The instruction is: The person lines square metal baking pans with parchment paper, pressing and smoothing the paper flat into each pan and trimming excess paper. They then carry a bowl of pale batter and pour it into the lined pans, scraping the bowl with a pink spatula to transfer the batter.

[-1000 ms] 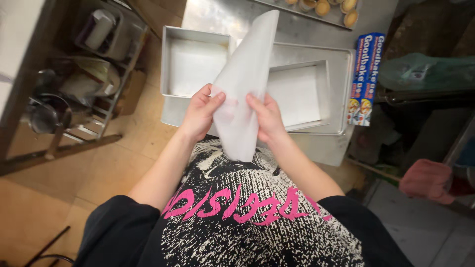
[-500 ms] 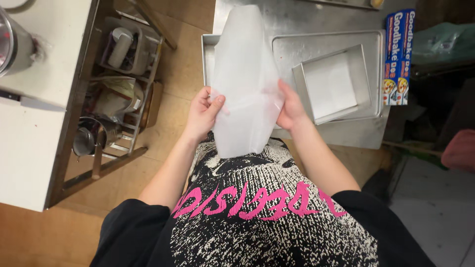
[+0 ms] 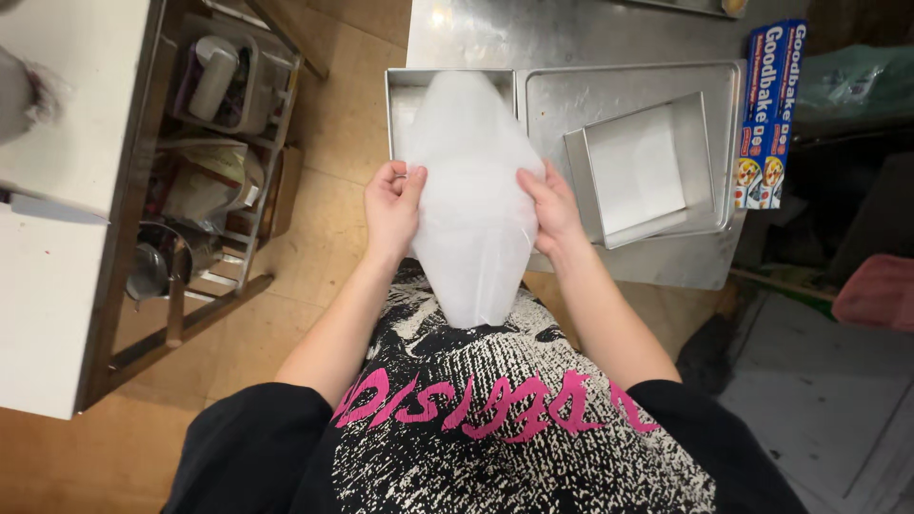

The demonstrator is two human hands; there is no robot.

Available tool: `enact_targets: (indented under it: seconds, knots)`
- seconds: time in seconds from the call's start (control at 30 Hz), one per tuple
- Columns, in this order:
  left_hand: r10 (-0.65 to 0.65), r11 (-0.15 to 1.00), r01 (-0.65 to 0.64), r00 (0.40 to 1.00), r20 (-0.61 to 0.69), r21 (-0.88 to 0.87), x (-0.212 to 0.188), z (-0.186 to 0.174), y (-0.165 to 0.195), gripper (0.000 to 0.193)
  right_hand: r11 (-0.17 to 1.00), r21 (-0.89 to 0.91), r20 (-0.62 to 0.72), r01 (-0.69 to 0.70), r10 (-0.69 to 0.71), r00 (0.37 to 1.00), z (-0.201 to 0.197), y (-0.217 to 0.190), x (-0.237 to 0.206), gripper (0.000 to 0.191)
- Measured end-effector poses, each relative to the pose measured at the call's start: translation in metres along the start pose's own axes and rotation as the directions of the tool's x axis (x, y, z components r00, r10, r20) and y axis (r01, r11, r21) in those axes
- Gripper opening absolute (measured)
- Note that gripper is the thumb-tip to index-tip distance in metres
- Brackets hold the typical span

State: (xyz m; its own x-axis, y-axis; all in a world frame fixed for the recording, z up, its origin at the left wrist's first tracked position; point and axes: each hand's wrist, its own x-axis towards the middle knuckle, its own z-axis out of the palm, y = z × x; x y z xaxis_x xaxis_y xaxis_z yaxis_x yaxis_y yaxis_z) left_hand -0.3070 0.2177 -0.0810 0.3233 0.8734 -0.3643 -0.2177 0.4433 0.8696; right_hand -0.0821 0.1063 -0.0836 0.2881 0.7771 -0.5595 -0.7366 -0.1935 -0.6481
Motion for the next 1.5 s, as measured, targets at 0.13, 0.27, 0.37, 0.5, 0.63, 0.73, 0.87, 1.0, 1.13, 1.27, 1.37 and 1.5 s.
enact_targets:
  seconds: [0.13,0.27,0.37,0.5,0.63,0.73,0.87,1.0,1.13,1.27,1.37,1.5]
  knots:
    - [0.060,0.993,-0.055,0.997,-0.049,0.105,-0.001,-0.012,-0.018,0.012,0.946,-0.180,0.068,0.271,-0.262,0.963,-0.008,0.016,0.014,0.031]
    - [-0.021,0.999,0.021,1.000,-0.005,0.042,0.001,-0.027,-0.013,0.009,0.995,-0.090,0.109,-0.039,0.048,0.993,-0.007,0.004,0.024,0.038]
    - [-0.058,0.997,0.057,0.998,0.025,0.054,0.008,-0.033,-0.008,0.014,0.988,-0.042,0.055,-0.150,0.152,0.987,0.001,-0.006,0.034,0.026]
    - [0.000,1.000,0.000,1.000,-0.029,0.022,0.016,-0.038,-0.006,0.018,0.968,-0.184,0.063,0.168,-0.159,0.985,0.009,-0.001,0.039,0.020]
    - [-0.052,0.997,0.050,0.998,-0.028,-0.061,0.017,-0.042,0.003,0.019,0.887,-0.394,0.022,0.241,-0.253,0.967,0.011,0.008,0.044,0.018]
    - [-0.177,0.982,0.182,0.980,0.087,-0.045,0.021,-0.043,0.018,0.025,0.865,-0.463,0.006,0.195,-0.217,0.976,0.012,0.008,0.047,0.020]
    - [-0.141,0.990,0.141,0.972,0.189,0.015,0.039,-0.034,0.032,0.022,0.868,-0.474,0.033,0.145,-0.147,0.989,0.017,0.001,0.048,0.014]
    - [-0.073,0.981,0.057,0.994,0.085,0.185,0.059,-0.018,0.020,0.025,0.896,-0.413,-0.009,0.161,-0.181,0.983,0.020,-0.006,0.052,0.015]
    - [0.007,0.952,0.032,0.992,-0.126,0.305,0.069,-0.010,-0.005,0.026,0.866,-0.482,-0.088,0.133,-0.199,0.976,0.013,-0.008,0.067,0.015]
    - [0.215,0.958,-0.175,0.963,-0.164,0.228,0.073,-0.004,-0.027,0.024,0.815,-0.555,-0.109,0.168,-0.271,0.956,0.002,-0.004,0.087,0.020]
    - [0.116,0.963,-0.059,0.971,-0.209,0.263,0.070,-0.007,-0.036,0.023,0.819,-0.543,-0.068,0.186,-0.263,0.962,-0.008,-0.006,0.098,0.024]
    - [0.099,0.960,-0.047,0.979,-0.178,0.275,0.062,-0.009,-0.036,0.022,0.881,-0.436,-0.036,0.183,-0.220,0.975,-0.010,-0.014,0.118,0.021]
